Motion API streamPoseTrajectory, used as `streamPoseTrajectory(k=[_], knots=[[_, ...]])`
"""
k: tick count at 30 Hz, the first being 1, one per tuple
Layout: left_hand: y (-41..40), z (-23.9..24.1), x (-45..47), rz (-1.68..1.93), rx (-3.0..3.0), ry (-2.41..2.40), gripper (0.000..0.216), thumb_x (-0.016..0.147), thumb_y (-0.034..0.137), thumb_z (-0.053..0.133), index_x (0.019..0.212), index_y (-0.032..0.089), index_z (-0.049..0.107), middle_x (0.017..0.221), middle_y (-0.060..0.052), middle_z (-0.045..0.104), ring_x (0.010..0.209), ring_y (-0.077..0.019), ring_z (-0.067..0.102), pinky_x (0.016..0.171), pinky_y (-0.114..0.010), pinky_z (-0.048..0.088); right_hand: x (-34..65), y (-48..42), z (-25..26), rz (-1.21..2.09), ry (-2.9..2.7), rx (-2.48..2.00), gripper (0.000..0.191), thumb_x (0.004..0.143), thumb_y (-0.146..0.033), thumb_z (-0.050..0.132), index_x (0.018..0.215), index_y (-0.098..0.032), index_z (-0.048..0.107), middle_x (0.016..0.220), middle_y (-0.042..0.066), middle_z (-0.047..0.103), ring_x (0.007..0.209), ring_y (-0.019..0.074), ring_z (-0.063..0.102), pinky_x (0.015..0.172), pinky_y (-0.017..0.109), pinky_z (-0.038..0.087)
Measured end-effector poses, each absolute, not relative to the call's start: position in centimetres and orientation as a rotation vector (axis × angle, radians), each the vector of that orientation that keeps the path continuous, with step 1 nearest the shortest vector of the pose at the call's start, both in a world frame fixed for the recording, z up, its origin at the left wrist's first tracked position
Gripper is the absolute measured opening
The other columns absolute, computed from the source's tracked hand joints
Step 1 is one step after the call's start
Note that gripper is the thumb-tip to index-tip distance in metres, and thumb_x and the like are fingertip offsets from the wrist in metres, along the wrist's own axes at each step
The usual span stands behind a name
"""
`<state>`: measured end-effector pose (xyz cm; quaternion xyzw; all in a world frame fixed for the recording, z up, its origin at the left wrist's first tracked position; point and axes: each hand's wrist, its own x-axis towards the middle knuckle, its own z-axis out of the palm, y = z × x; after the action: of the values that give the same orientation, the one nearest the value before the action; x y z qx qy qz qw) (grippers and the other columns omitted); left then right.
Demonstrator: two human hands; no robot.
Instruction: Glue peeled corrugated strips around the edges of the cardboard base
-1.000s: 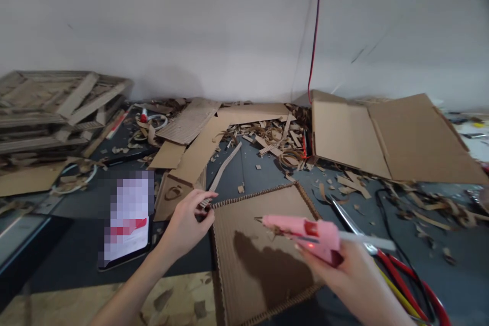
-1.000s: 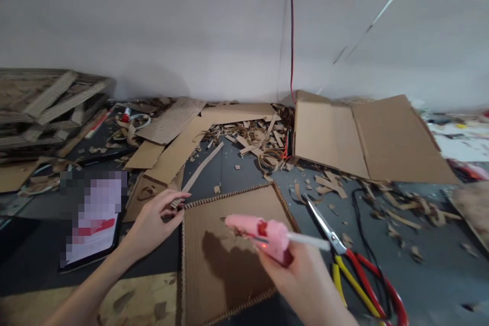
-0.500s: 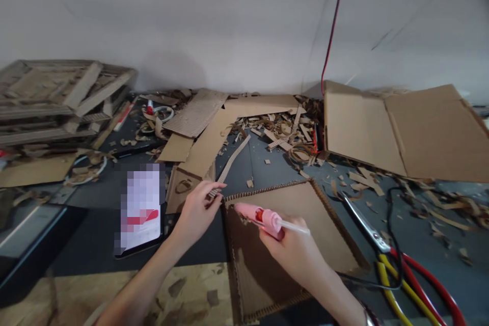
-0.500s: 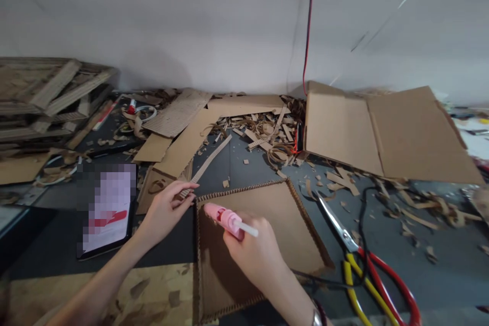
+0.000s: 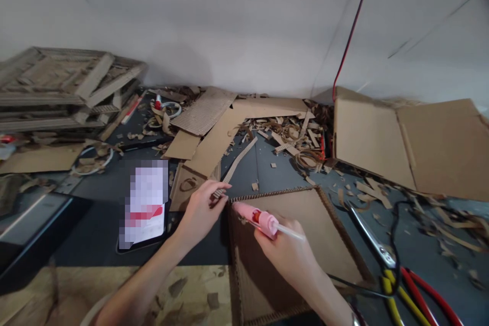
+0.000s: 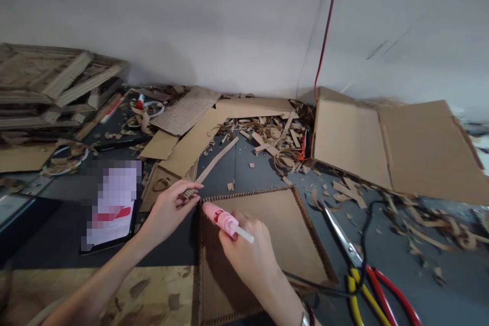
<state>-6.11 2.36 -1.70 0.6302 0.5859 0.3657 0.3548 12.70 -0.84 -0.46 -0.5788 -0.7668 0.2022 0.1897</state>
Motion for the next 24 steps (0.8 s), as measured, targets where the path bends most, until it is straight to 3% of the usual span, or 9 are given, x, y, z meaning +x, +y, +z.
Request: streamPoseTrajectory(k=[24], knots=[[2.31, -1.91, -6.15, 0.919, 1.640, 1.520, 0.018, 0.076, 0.017, 0.052, 0.092, 0.018, 0.062, 0.088, -0.004, 0.058, 0.071, -0.0133, 0.058, 0.064, -0.026, 0.052, 13.16, -0.84, -0.43, 0.555, -2.167, -1.733, 0.016, 0.070, -0.014, 0.042, 0.062, -0.018, 0.056, 0.052, 0.002, 0.059, 0.045, 0.0133, 0.050, 0.046, 0.022, 0.027]])
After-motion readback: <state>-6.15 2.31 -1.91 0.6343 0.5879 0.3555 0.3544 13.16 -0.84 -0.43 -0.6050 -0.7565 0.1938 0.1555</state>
